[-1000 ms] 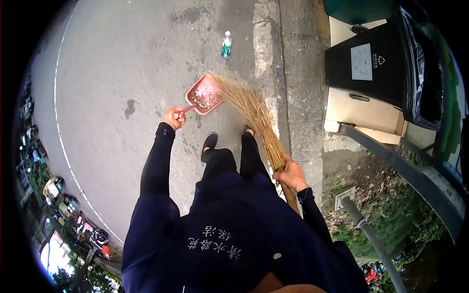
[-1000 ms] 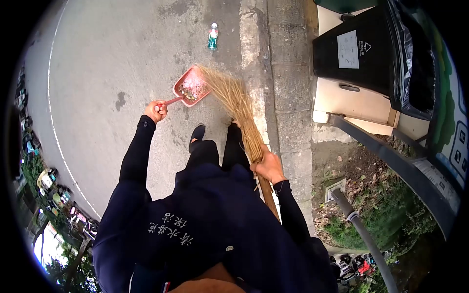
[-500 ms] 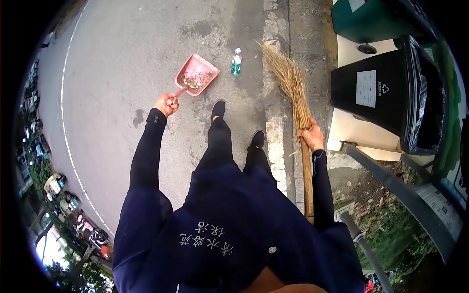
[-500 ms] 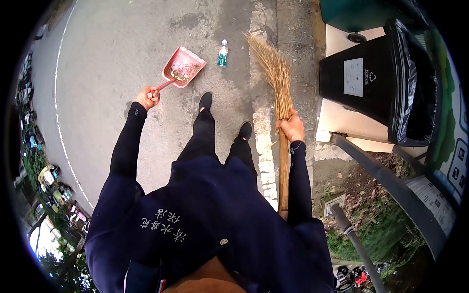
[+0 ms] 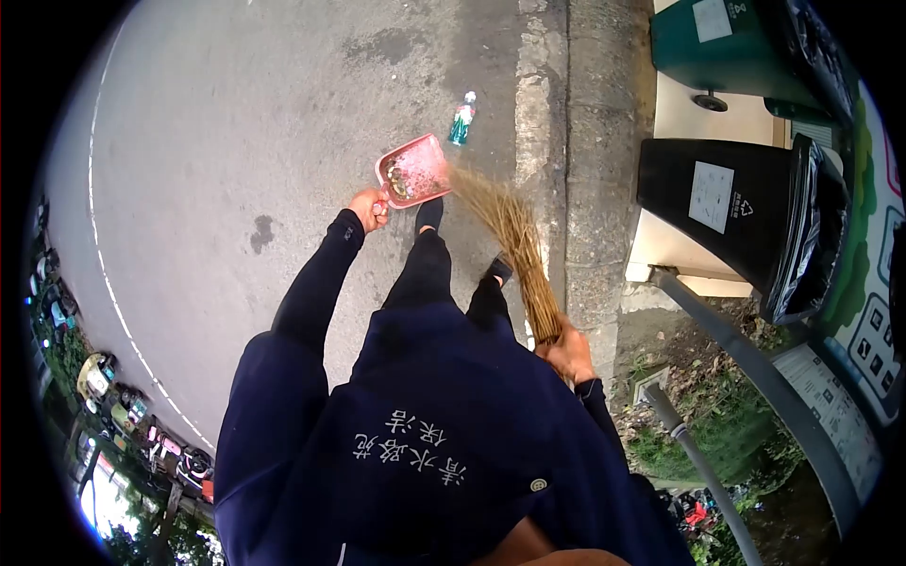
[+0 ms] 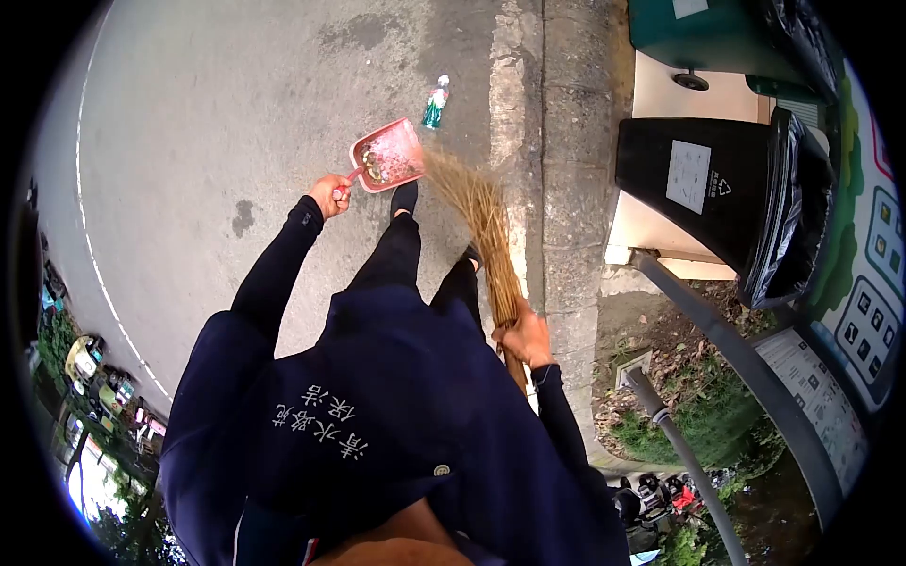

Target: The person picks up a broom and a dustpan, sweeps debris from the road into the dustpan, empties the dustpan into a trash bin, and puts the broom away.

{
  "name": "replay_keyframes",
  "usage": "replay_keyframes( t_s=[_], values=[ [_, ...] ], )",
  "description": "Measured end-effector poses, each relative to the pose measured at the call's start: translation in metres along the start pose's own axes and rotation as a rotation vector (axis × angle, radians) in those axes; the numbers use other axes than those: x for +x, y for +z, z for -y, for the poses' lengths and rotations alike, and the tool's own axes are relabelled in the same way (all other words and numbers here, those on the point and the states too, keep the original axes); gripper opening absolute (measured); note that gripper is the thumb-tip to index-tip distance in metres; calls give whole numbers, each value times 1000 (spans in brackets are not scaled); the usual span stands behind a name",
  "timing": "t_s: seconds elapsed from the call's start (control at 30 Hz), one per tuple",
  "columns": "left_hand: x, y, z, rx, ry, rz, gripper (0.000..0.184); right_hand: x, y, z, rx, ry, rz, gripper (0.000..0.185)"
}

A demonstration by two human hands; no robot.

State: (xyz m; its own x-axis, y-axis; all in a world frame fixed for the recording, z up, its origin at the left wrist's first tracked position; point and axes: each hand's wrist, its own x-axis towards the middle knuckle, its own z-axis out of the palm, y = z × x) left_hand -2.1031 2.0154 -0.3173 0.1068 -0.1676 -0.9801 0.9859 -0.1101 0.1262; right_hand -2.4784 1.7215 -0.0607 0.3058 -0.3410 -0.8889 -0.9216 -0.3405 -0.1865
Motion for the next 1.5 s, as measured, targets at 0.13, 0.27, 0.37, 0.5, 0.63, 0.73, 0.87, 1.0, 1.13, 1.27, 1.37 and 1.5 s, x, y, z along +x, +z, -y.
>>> replay_keyframes(
  t_s=[0.13, 0.27, 0.37, 0.5, 0.63, 0.73, 0.87, 1.0, 1.13, 1.27, 1.37, 1.5],
  values=[
    [-8, -30, 16, -120, -6, 31, 12, -41, 14, 2, 79, -138, 25, 92],
    [-41, -91, 35, -306, 35, 60, 11, -33, -11, 41, -186, -156, 85, 92],
    [-57, -134, 49, -355, 3, 33, 11, 4, -22, 67, -113, -266, 20, 90],
    [-64, -179, 70, -434, -18, -1, 13, 92, -35, 137, -183, -333, -93, 82],
    [-70, -202, 83, -520, -72, -64, 11, 198, -34, 212, -274, -401, -136, 66],
    [-62, -218, 99, -601, -79, -34, 11, 241, 6, 222, -603, -433, -207, 59],
    [-47, -226, 111, -753, -37, 9, 15, 177, 88, 156, -747, -530, -52, 53],
    [-44, -221, 122, -752, 16, 17, 14, 77, 60, 126, -670, -577, 52, 61],
    [-67, -192, 146, -708, 71, -45, 13, 32, 39, 77, -524, -518, 146, 81],
    [-78, -179, 196, -638, 160, -66, 14, 29, 44, 6, -428, -408, 13, 79],
    [-79, -188, 223, -658, 151, 64, 14, 37, 27, -67, -120, -283, -2, 66],
    [-94, -185, 232, -590, 105, 27, 12, 75, 29, -132, 241, -189, -36, 56]
  ],
)
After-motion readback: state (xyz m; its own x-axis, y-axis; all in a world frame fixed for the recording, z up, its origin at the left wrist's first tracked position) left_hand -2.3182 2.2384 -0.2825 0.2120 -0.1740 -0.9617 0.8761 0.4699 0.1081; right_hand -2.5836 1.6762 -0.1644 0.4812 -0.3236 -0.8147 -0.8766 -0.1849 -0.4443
